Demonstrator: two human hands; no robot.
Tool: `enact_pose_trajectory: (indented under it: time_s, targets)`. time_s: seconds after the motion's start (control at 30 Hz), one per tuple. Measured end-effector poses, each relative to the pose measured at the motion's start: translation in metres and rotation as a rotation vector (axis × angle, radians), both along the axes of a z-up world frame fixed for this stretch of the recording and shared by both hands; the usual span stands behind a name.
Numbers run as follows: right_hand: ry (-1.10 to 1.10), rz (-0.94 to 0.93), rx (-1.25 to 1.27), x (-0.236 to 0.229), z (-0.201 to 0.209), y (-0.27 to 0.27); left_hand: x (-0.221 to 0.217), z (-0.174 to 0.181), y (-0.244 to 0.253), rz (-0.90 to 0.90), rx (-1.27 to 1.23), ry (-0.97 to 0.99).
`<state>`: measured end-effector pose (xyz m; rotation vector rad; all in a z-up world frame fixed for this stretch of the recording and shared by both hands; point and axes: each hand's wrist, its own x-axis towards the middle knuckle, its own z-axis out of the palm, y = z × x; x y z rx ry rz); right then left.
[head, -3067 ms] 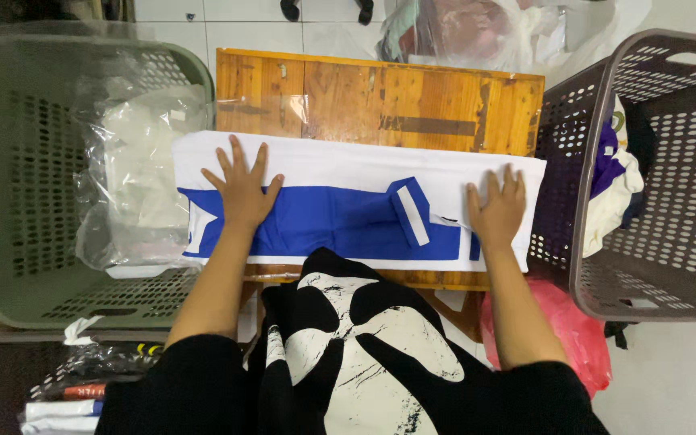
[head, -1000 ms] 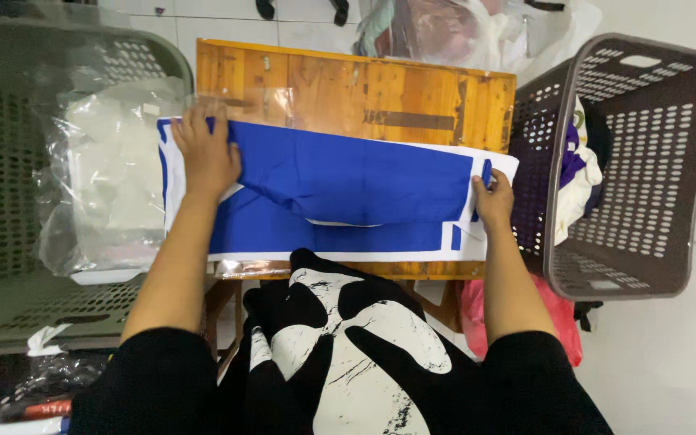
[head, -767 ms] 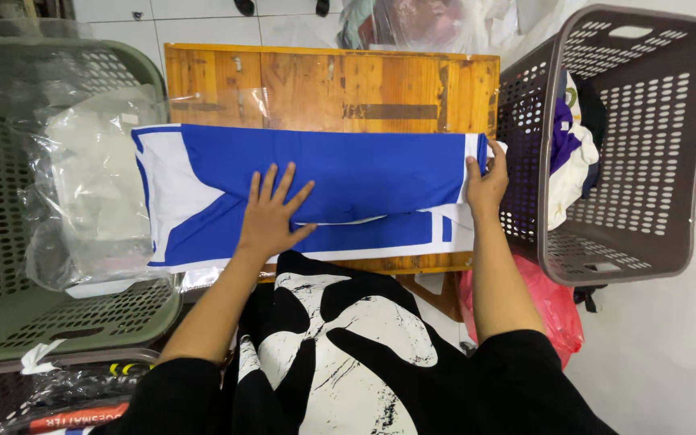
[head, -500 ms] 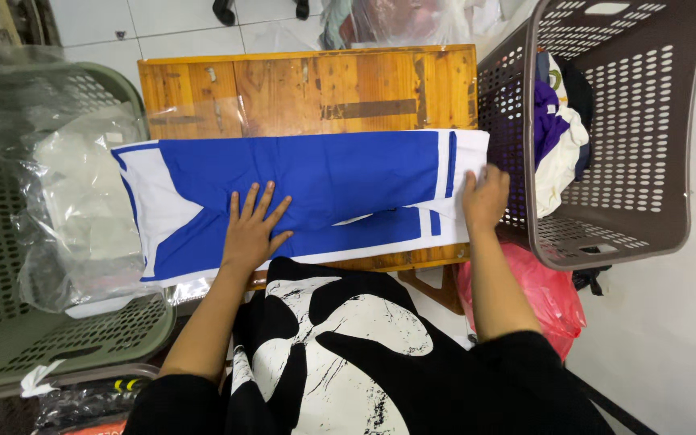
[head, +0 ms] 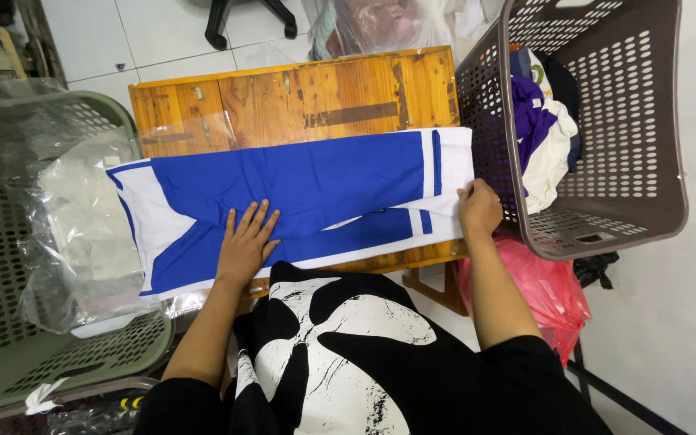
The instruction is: The person folds a white and blue shirt on a wooden table, places it inside a clear plastic bag, seals the bag, and puts the packaged shirt into a basket.
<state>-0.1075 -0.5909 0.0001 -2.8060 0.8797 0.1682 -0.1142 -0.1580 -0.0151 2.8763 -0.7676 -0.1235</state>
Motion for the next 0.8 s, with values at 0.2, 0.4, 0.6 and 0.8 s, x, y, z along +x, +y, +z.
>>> enact_pose_trajectory:
  time_s: [0.2, 0.4, 0.6, 0.8]
  targets:
    - [-0.213, -0.045, 0.212, -0.010, -0.019, -0.013, -0.001, -0.002, 0.002, 0.022, -0.006, -0.010]
    - [-0.408, 0.205, -0.108, -0.021, 0.001, -0.007, -0.002, -0.006, 0.003, 0.019, 0.004, -0.005]
    - [0.140, -0.132, 0.096, -0.020, 0.001, 0.020, -0.002, -0.006, 0.003, 0.026, -0.020, 0.009]
    - [0.015, -0.060, 0.323, -0.010, -0.041, -0.022, -0.002, -0.005, 0.005, 0.007, -0.032, -0.010]
